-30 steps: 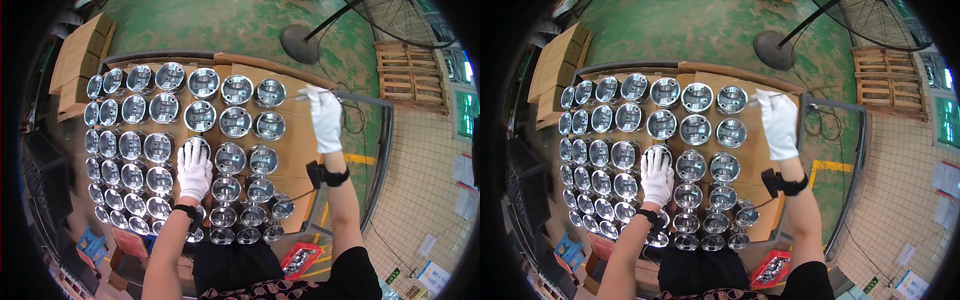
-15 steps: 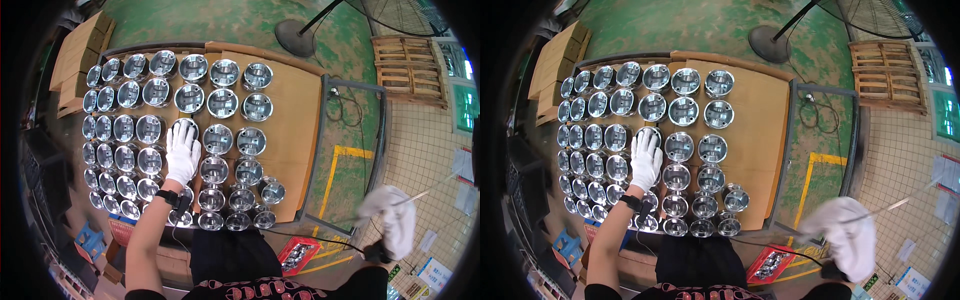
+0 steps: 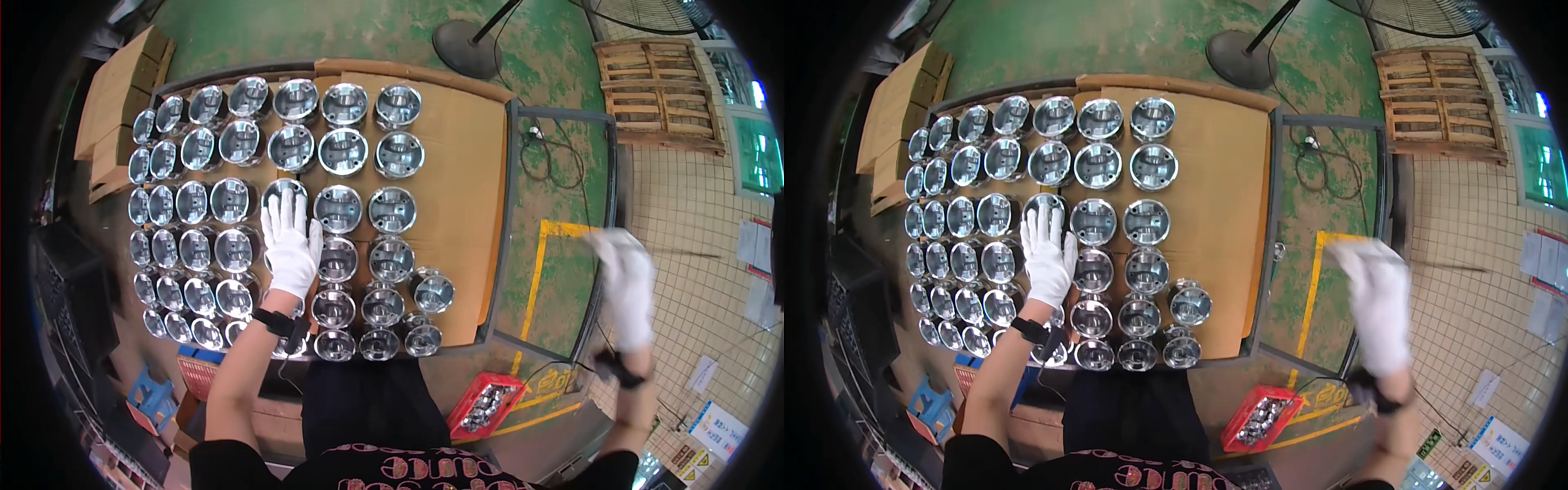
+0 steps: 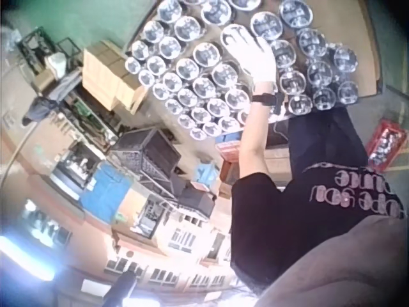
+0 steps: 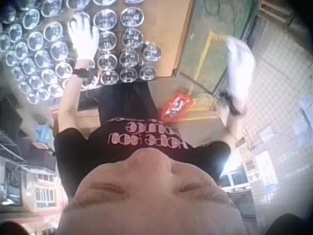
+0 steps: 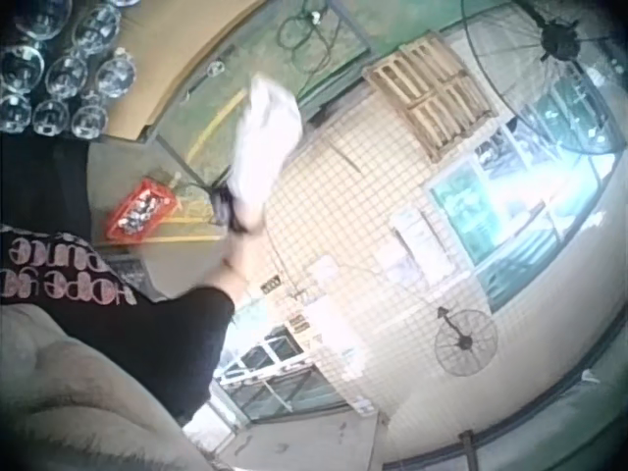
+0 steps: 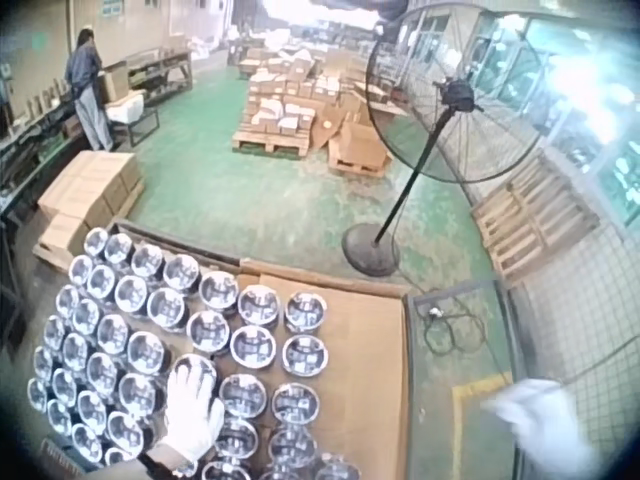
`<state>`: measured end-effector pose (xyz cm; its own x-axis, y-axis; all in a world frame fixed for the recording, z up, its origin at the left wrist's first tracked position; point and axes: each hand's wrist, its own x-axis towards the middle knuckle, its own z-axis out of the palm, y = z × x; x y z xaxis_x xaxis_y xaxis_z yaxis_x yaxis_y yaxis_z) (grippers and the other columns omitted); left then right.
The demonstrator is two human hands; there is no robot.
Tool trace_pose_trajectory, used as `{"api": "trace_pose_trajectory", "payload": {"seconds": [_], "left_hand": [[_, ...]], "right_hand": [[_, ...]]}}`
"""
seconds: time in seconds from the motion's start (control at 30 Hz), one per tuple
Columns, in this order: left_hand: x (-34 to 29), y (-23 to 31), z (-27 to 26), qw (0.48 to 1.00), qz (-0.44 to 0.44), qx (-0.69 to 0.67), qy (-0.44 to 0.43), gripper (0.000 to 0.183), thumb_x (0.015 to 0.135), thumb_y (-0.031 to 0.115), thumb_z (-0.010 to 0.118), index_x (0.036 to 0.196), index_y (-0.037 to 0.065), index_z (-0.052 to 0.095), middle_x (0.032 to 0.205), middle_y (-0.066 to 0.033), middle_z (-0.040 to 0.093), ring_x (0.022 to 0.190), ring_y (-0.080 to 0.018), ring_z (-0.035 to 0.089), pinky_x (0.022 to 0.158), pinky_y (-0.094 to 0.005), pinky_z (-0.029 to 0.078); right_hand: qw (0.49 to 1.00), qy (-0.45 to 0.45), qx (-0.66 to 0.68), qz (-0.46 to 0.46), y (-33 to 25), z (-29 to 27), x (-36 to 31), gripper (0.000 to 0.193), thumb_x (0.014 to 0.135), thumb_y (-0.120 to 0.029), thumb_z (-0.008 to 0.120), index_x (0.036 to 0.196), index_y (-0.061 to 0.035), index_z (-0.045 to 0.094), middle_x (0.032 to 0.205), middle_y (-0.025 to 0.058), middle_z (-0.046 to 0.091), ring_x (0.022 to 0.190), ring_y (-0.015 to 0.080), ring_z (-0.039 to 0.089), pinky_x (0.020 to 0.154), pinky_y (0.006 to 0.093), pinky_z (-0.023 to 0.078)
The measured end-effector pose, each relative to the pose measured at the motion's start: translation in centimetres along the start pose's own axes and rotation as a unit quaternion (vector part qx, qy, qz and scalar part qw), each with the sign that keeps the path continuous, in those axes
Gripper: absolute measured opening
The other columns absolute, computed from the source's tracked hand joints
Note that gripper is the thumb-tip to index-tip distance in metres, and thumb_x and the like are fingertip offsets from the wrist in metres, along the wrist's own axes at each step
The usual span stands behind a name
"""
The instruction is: Inspecting metal pistons using a wire probe and then placing them in a bin or box.
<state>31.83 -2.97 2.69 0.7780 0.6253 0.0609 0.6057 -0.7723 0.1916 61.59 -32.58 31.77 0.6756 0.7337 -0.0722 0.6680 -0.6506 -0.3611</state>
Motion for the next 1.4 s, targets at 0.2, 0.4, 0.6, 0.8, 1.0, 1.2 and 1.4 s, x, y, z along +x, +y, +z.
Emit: {"api": "trace_pose_trajectory", "payload": {"seconds": [0.2, 0.4, 0.6, 0.8, 1.0, 1.2, 1.4], "left_hand": [[-1.7, 0.5, 2.2, 0.998, -0.029, 0.032, -0.050, 0.062, 0.102, 0.036, 0.050, 0.151, -0.002, 0.046, 0.161, -0.0226, 0.039, 0.151, -0.0447, 0.027, 0.126, -0.0541, 0.015], [-1.7, -0.3, 1.4, 0.995, -0.054, 0.038, -0.077, 0.064, 0.101, 0.037, 0.048, 0.153, 0.000, 0.045, 0.163, -0.0206, 0.036, 0.154, -0.0407, 0.025, 0.127, -0.0507, 0.014], [-1.5, 0.1, 1.6, 0.991, -0.066, 0.051, -0.105, 0.065, 0.100, 0.037, 0.049, 0.154, 0.002, 0.044, 0.164, -0.0198, 0.035, 0.154, -0.0403, 0.025, 0.127, -0.0507, 0.013], [-1.3, 0.0, 1.4, 0.992, -0.070, 0.028, -0.104, 0.064, 0.099, 0.032, 0.050, 0.153, 0.000, 0.044, 0.164, -0.0215, 0.035, 0.154, -0.0421, 0.024, 0.128, -0.0509, 0.013], [-1.6, -0.1, 1.3, 0.990, -0.072, 0.035, -0.115, 0.065, 0.099, 0.033, 0.048, 0.154, 0.000, 0.041, 0.164, -0.0216, 0.034, 0.155, -0.0417, 0.023, 0.128, -0.0505, 0.012], [-1.6, 0.1, 1.9, 0.993, -0.058, 0.050, -0.090, 0.064, 0.099, 0.035, 0.050, 0.153, 0.001, 0.045, 0.163, -0.0213, 0.036, 0.154, -0.0413, 0.026, 0.127, -0.0506, 0.014], [-1.7, 0.0, 1.8, 0.992, -0.061, 0.056, -0.095, 0.064, 0.099, 0.035, 0.050, 0.153, 0.001, 0.045, 0.164, -0.0212, 0.036, 0.153, -0.0411, 0.026, 0.127, -0.0504, 0.014]], "right_hand": [[0.968, 0.127, 0.218, -0.013, 2.1, 17.4, 9.0, 0.026, 0.103, -0.019, 0.062, 0.099, 0.0025, 0.076, 0.089, 0.0146, 0.077, 0.082, 0.0265, 0.074, 0.076, 0.0352, 0.056], [0.961, 0.199, 0.178, -0.071, 0.1, 22.7, 14.0, 0.023, 0.099, -0.024, 0.067, 0.093, -0.0042, 0.077, 0.081, 0.0111, 0.076, 0.074, 0.0299, 0.071, 0.071, 0.0402, 0.054], [0.980, 0.162, 0.077, -0.091, 0.2, 25.1, 16.1, 0.030, 0.100, -0.030, 0.066, 0.090, -0.0055, 0.080, 0.076, 0.0113, 0.074, 0.071, 0.0304, 0.070, 0.069, 0.0401, 0.054], [0.988, 0.119, 0.043, -0.092, -0.2, 26.1, 16.4, 0.034, 0.100, -0.034, 0.064, 0.088, -0.0062, 0.081, 0.079, 0.0135, 0.075, 0.072, 0.0304, 0.071, 0.070, 0.0403, 0.054], [0.958, 0.190, 0.193, -0.092, -1.6, 23.3, 13.2, 0.023, 0.095, -0.022, 0.071, 0.081, -0.0045, 0.078, 0.076, 0.0112, 0.074, 0.072, 0.0300, 0.070, 0.068, 0.0400, 0.054], [0.971, 0.162, 0.089, -0.149, -0.5, 26.1, 13.6, 0.023, 0.095, -0.025, 0.072, 0.082, -0.0072, 0.078, 0.076, 0.0103, 0.073, 0.072, 0.0293, 0.069, 0.068, 0.0404, 0.053], [0.961, 0.204, 0.140, -0.122, -1.2, 24.3, 13.6, 0.023, 0.094, -0.024, 0.072, 0.080, -0.0071, 0.078, 0.073, 0.0112, 0.072, 0.069, 0.0305, 0.068, 0.066, 0.0413, 0.053]]}}
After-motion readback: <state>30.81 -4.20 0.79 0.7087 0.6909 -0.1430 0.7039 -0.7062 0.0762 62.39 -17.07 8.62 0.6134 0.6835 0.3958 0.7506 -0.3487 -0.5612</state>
